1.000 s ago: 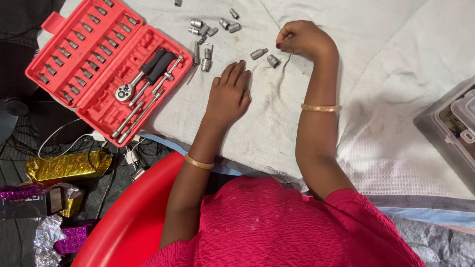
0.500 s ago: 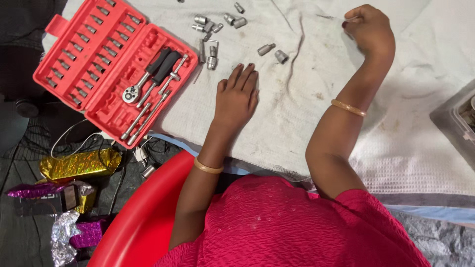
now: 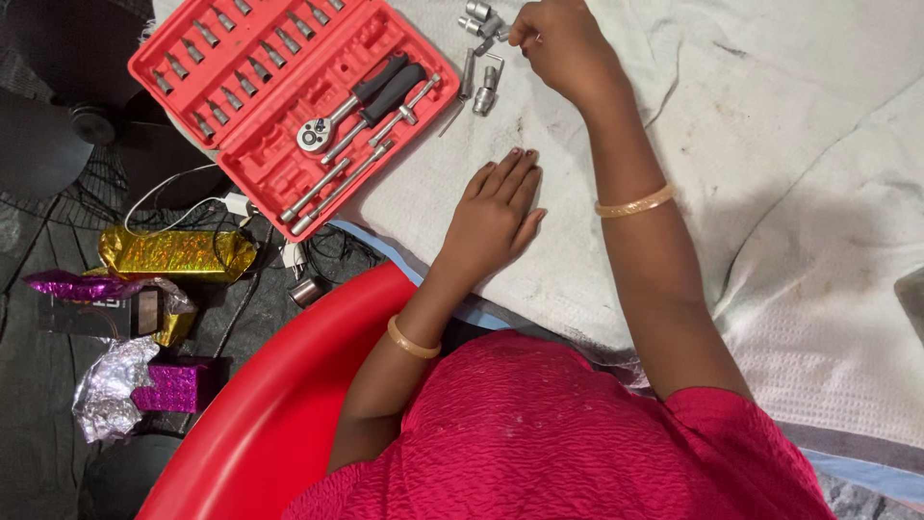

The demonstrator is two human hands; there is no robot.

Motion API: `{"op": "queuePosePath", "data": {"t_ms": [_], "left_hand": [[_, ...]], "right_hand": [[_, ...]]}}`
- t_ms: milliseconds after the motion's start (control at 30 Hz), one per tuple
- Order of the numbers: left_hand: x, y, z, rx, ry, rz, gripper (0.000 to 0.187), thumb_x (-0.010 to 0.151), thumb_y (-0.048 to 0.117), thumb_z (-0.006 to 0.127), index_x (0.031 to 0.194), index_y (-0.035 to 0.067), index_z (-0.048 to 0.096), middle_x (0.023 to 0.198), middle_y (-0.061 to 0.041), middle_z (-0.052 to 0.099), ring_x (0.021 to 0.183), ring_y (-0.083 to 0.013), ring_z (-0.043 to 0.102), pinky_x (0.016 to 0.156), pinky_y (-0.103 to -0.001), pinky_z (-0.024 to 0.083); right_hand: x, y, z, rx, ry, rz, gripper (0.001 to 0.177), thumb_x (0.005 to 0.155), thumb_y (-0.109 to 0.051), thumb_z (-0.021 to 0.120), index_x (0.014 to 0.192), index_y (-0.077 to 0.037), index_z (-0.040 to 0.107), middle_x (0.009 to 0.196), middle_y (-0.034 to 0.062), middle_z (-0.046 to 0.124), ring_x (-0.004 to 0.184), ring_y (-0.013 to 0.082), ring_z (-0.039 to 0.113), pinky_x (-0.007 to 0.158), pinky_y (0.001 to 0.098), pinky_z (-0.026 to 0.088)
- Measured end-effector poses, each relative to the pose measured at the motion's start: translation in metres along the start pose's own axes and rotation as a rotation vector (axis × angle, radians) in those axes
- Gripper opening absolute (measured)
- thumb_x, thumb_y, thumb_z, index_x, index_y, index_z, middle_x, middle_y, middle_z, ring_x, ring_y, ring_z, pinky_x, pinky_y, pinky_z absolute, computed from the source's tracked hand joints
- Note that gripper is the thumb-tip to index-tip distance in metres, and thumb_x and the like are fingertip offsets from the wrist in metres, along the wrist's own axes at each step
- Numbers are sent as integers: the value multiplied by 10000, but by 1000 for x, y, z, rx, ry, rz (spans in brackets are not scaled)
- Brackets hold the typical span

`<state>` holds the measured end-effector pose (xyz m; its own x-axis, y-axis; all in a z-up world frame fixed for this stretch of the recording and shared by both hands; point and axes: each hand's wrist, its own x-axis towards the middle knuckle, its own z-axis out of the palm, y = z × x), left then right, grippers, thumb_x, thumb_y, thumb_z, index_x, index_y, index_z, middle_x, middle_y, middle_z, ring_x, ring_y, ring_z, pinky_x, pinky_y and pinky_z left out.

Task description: The person places various socket wrench bits and tools into a red plastic toolbox, arranging them into their designated slots. They handle the tools one by one, fitting each piece into the molded compartments.

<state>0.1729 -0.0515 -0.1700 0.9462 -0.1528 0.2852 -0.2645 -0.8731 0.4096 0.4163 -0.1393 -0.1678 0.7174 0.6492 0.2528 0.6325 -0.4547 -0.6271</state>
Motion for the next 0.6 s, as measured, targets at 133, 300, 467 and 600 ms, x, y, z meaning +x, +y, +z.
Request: {"op": "queuePosePath", "data": {"t_ms": [133,300,467,600], "left_hand": [[-22,6,-11,-13,26,-61,495,996,314,609,1393,18,592,1543,-126,521,1475,-280,432,1214,-472,321],[-29,6,-15,-25,31,-85,493,988,323,611,1400,52,600,1544,-86,527,1476,-262,429,1215,-468,307],[-28,6,-18,-33,27,-104,492,974,325,618,1389,61,607,1534,-72,533,1470,-251,434,1215,-458,299],[-27,7,-21,-53,26,-114,478,981,322,619,1386,68,615,1534,-63,540,1475,-242,437,1222,-449,301]], "right_hand": [[22,6,27,30,33,125,93,914,-13,663,940,-55,741,807,96,718,737,194,702,667,359,540],[32,4,39,115,5,-151,155,804,46,737,935,-38,738,874,100,716,803,218,699,708,380,557],[27,-1,36,170,-73,-129,193,845,25,824,998,-42,728,937,75,726,871,176,699,758,328,572],[22,15,32,311,-132,5,61,959,-14,736,1002,-24,695,952,44,732,920,116,719,831,280,582]]}}
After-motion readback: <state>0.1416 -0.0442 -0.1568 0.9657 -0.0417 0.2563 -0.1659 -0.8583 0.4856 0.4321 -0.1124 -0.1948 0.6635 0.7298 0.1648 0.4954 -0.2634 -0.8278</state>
